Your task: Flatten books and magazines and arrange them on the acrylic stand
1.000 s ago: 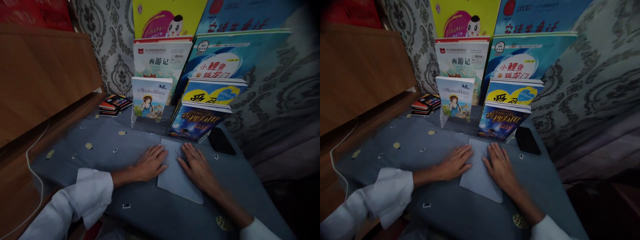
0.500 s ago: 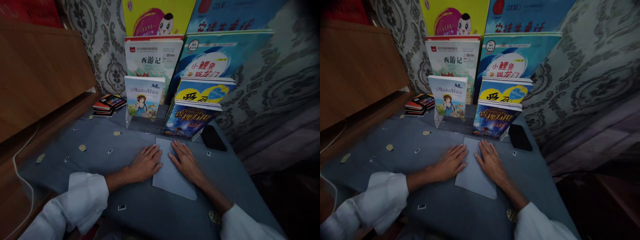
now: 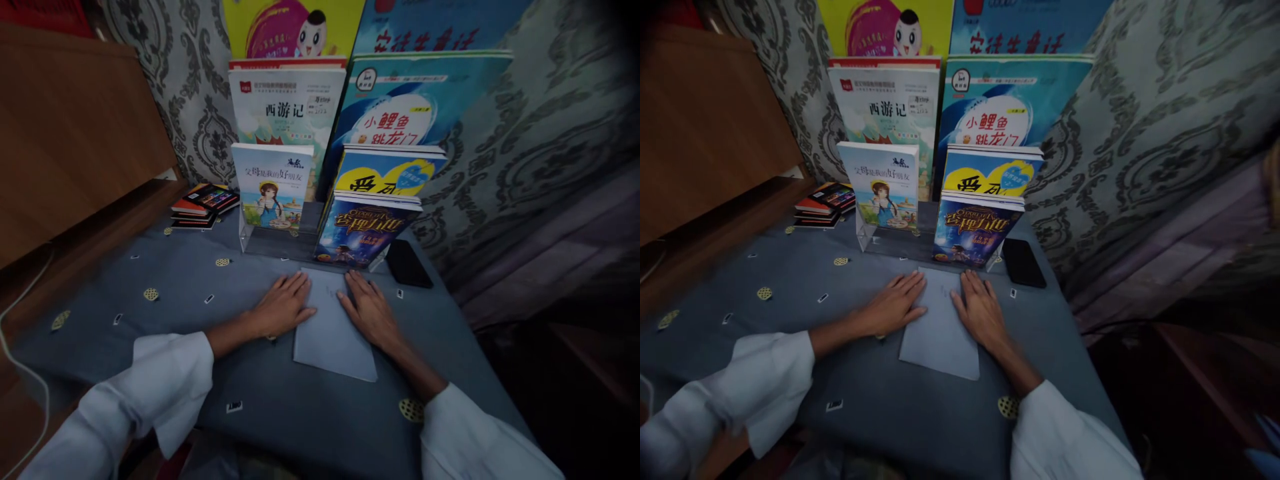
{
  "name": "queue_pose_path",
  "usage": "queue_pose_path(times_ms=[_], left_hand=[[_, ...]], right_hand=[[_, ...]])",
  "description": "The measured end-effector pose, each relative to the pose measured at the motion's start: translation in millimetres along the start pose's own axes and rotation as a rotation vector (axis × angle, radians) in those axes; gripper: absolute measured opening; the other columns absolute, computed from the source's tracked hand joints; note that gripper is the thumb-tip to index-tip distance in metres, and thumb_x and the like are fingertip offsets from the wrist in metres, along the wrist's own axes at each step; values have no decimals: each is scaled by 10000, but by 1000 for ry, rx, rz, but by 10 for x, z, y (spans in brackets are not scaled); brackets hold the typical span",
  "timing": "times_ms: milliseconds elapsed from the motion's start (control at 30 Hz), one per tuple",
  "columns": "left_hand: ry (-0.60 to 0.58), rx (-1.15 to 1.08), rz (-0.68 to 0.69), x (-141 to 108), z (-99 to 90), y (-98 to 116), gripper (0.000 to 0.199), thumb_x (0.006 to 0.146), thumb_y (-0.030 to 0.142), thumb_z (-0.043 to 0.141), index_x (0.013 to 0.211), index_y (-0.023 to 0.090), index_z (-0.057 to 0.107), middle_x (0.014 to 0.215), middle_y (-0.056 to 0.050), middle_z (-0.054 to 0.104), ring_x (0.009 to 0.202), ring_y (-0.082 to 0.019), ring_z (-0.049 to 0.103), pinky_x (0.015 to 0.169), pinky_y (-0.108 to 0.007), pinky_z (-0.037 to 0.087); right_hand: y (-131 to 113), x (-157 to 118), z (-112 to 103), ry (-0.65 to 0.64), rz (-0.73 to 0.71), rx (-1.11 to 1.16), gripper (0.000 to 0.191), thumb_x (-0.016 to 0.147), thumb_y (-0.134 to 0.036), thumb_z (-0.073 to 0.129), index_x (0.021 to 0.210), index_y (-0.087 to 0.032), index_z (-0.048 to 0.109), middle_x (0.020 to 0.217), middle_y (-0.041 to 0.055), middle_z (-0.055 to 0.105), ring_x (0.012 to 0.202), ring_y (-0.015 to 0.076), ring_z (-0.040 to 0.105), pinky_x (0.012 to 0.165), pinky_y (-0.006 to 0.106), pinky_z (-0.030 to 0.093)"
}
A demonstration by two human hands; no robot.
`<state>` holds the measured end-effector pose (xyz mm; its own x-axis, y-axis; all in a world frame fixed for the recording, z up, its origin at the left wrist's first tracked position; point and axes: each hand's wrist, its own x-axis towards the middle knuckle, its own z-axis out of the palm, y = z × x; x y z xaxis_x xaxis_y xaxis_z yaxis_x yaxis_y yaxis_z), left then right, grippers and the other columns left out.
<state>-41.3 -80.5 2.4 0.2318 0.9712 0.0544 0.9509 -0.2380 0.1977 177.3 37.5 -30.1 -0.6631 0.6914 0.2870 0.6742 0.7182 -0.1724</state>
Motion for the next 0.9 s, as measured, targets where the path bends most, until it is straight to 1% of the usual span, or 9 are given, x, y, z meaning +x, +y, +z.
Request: queue_pose_path(times_ms=[100,200,333,500,600,700,800,900], left_hand=[[19,-13,-29,154,-14,-48,637,1042,515,310,1509,86,365,1617,-194,303,1526,-284,250,1220,-471,217],[42,-28,-50,231,-12,-49,612,1041,487,328,1491,78,395,1604,-205,328,1519,-295,267,1219,-476,215],[50,-27,-58,232,12,-27,587,1046,441,331,1487,59,396,1600,-212,333,1517,-300,270,1219,-493,215],[70,-14,-67,227,39,-24,563,1043,419,357,1488,77,398,1600,-201,342,1518,-290,269,1218,-483,222],[71,-3,-63,228,37,-26,556,1043,409,360,1485,75,401,1598,-200,346,1513,-294,283,1219,-482,229],[83,-6,-74,219,25,-16,547,1041,395,370,1478,69,408,1598,-209,341,1507,-300,293,1215,-478,245],[99,0,-119,204,6,9,539,1031,391,402,1473,84,418,1586,-226,356,1497,-314,314,1206,-483,265],[95,11,-161,191,-12,42,531,1022,378,424,1469,91,430,1564,-238,387,1488,-341,325,1196,-510,276]], right_hand=[[-7,-2,2,10,7,5,597,1019,-464,303,1442,-93,504,1498,194,515,1414,309,462,1152,538,370],[2,-5,22,15,4,11,593,1019,-457,302,1461,-108,487,1504,187,511,1420,310,453,1152,541,364],[8,-21,51,36,1,17,590,1021,-450,300,1501,-138,441,1510,170,510,1428,313,440,1154,557,349],[-56,-92,15,14,29,-11,595,1024,-447,299,1479,-101,467,1527,194,479,1439,318,422,1160,542,346],[-114,-179,0,6,31,-24,601,1027,-446,301,1465,-75,477,1532,211,466,1448,319,409,1164,535,345],[-169,-304,21,35,23,-27,598,1027,-453,311,1483,-97,460,1535,202,465,1448,316,412,1165,540,343],[-233,-458,40,58,0,-18,598,1029,-461,315,1506,-122,438,1536,197,465,1449,330,408,1164,568,337],[-317,-605,28,48,-16,-16,614,1027,-485,319,1494,-112,459,1545,206,448,1458,356,384,1159,587,344]])
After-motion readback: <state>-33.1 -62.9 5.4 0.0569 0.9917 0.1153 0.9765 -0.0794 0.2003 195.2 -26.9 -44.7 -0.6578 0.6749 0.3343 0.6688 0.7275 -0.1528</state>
